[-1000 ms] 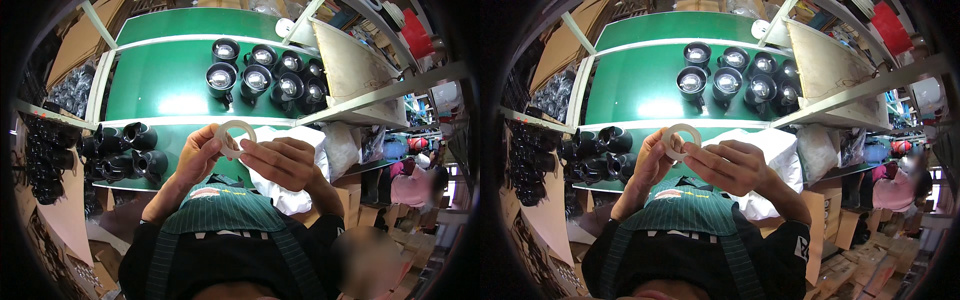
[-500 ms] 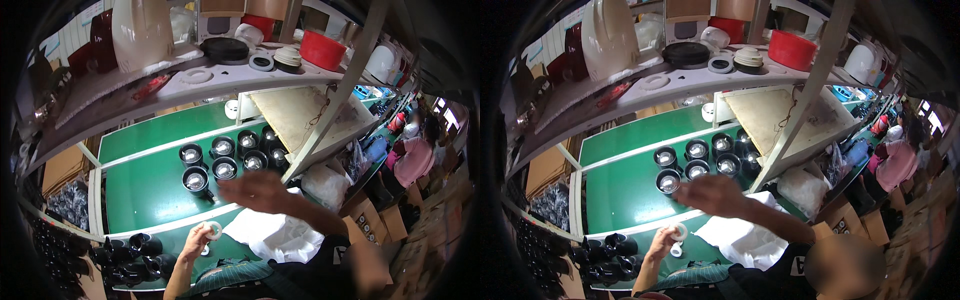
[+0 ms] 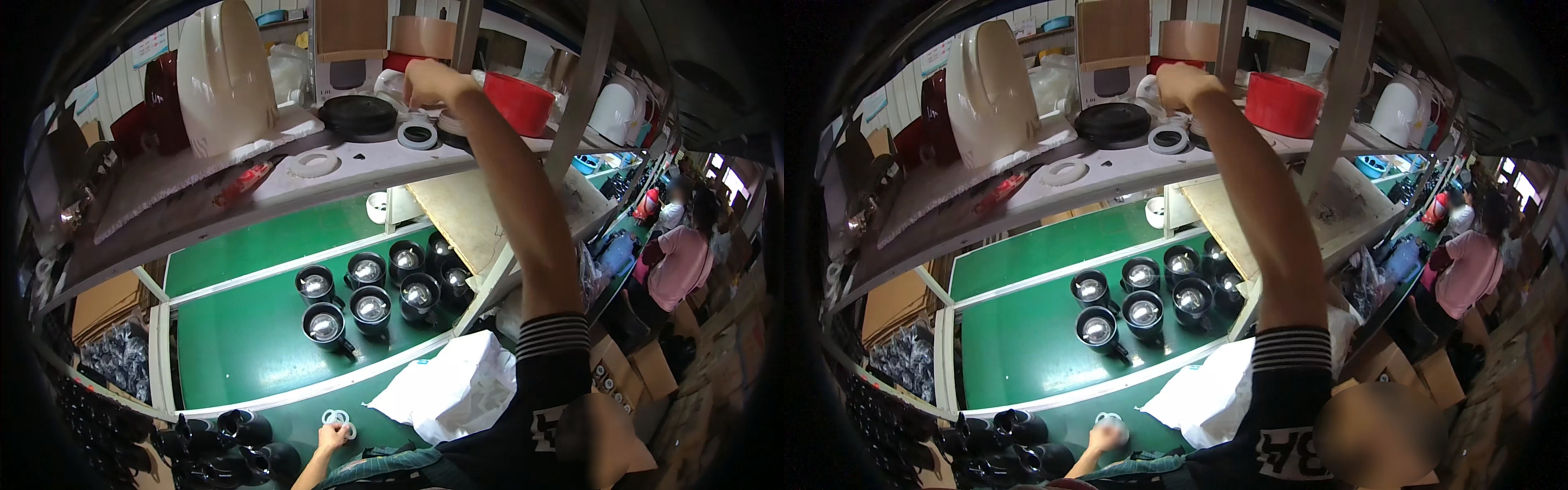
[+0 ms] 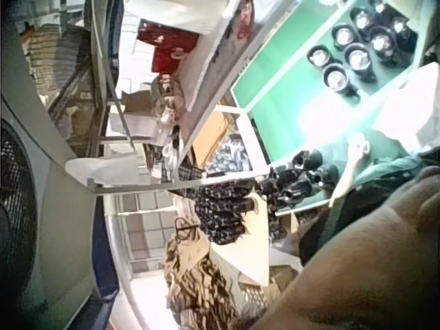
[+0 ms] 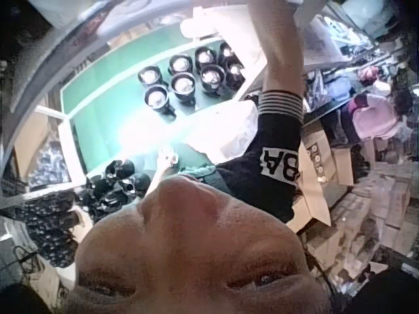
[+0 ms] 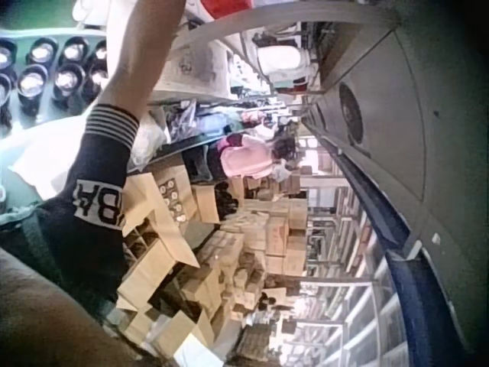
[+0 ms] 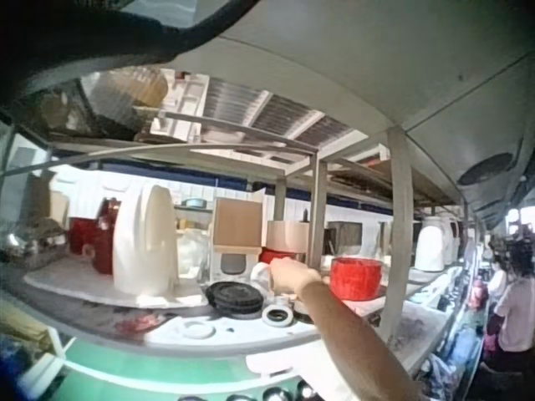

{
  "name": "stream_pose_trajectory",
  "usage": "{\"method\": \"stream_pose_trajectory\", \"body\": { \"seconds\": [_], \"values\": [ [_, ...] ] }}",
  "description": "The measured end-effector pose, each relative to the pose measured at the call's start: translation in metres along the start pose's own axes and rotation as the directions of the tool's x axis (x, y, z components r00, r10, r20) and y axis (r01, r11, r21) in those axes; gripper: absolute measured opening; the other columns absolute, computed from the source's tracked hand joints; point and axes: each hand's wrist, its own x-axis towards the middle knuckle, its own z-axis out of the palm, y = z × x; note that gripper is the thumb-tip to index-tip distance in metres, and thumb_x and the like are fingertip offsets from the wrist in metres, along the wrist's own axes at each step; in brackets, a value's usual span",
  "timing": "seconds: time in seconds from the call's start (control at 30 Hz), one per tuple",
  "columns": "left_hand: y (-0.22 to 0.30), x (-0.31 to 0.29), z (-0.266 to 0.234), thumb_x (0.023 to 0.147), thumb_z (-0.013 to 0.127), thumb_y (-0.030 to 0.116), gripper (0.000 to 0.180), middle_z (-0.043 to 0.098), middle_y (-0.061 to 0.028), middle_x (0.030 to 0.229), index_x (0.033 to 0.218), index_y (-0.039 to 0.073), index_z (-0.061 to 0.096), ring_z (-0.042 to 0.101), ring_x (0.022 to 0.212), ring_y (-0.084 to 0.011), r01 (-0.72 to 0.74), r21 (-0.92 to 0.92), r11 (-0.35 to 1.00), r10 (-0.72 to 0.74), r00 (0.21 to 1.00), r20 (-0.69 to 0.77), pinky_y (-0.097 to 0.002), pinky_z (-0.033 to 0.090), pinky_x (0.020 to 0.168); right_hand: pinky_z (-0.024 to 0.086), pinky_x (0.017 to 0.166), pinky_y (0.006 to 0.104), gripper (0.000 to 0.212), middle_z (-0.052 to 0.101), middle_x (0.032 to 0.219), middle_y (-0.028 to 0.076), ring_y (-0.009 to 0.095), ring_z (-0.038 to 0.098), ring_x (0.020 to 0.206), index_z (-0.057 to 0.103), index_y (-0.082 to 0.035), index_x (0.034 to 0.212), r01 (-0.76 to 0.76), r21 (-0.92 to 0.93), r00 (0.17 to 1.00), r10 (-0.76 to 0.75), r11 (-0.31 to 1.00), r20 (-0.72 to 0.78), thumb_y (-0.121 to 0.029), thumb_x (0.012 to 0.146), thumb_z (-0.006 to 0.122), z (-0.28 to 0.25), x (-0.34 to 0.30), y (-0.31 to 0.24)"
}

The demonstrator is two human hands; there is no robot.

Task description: The person assembles black kettles by inserting clear glass inner pots and white plastic rings into the kettle bodies. The person repeatedly picks up kettle bodies, glass pots, and rings from a green workbench and shelves, inserts the components, and places the assembled units back on the bench.

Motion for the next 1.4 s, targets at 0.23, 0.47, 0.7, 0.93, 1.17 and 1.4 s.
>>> {"method": "stream_pose_trajectory", "body": {
  "seconds": [0.23, 0.47, 0.7, 0.93, 1.17, 1.4],
  "values": [
    [-0.022, 0.007, 0.024, 0.084, 0.077, 0.037, 0.036, 0.078, -0.0151, 0.090, 0.101, 0.006, 0.080, 0.076, 0.087, -0.0319, -0.139, 0.052, 0.989, 0.146, 0.973, -0.180, -0.0410, 0.058, 0.082, 0.057, 0.081, 0.0395, 0.044, 0.077, 0.112, 0.014, 0.029, 0.075, 0.098, 0.077, -0.010, 0.114, -0.169, -0.137, 0.949, 0.199, 0.976, 0.246, -0.015, 0.071, 0.086, -0.007, 0.007, -0.034],
    [0.006, 0.002, 0.003, 0.087, 0.077, 0.037, 0.034, 0.078, -0.0165, 0.096, 0.105, 0.009, 0.081, 0.076, 0.091, -0.0308, 0.021, 0.052, 0.998, -0.022, 1.000, 0.019, -0.0403, 0.058, 0.084, 0.058, 0.082, 0.0416, 0.036, 0.077, 0.104, 0.017, 0.032, 0.074, 0.095, 0.079, -0.004, 0.103, -0.095, -0.123, 0.989, 0.107, 0.988, 0.102, -0.011, 0.069, 0.082, -0.003, 0.014, 0.013],
    [0.000, 0.004, 0.004, 0.083, 0.077, 0.037, 0.031, 0.078, -0.0143, 0.090, 0.095, 0.008, 0.081, 0.075, 0.088, -0.0337, -0.023, 0.065, 0.998, 0.026, 0.999, -0.043, -0.0432, 0.058, 0.083, 0.057, 0.087, 0.0433, 0.019, 0.075, 0.103, 0.013, 0.032, 0.070, 0.101, 0.080, -0.006, 0.096, 0.020, -0.221, 0.970, -0.073, 0.975, -0.231, -0.015, 0.080, 0.080, -0.008, -0.015, 0.017],
    [0.004, 0.001, 0.006, 0.076, 0.083, 0.033, 0.030, 0.076, -0.0125, 0.085, 0.090, 0.006, 0.079, 0.075, 0.084, -0.0326, 0.023, 0.081, 0.996, -0.011, 0.988, -0.155, -0.0438, 0.059, 0.080, 0.056, 0.090, 0.0410, 0.021, 0.067, 0.108, 0.005, 0.026, 0.063, 0.109, 0.072, -0.011, 0.104, 0.062, -0.307, 0.754, -0.246, 0.950, -0.610, -0.024, 0.088, 0.076, 0.000, -0.032, 0.017],
    [-0.011, 0.007, 0.012, 0.075, 0.084, 0.036, 0.035, 0.077, -0.0108, 0.087, 0.095, 0.008, 0.079, 0.075, 0.086, -0.0303, 0.033, 0.028, 0.999, -0.029, 0.993, -0.118, -0.0422, 0.059, 0.081, 0.056, 0.089, 0.0432, 0.026, 0.076, 0.104, 0.010, 0.031, 0.071, 0.101, 0.075, -0.009, 0.105, -0.035, -0.062, 0.919, 0.007, 0.997, -0.393, -0.025, 0.086, 0.079, 0.004, -0.026, 0.025],
    [-0.024, 0.016, 0.017, 0.074, 0.087, 0.041, 0.044, 0.079, -0.0077, 0.089, 0.103, 0.008, 0.079, 0.076, 0.086, -0.0255, 0.087, -0.038, 0.995, -0.090, 0.991, -0.100, -0.0384, 0.059, 0.083, 0.058, 0.089, 0.0437, 0.030, 0.077, 0.101, 0.017, 0.035, 0.074, 0.097, 0.081, -0.010, 0.101, 0.002, 0.196, 0.918, 0.076, 0.981, -0.389, -0.024, 0.075, 0.089, 0.010, -0.012, 0.047]
  ]
}}
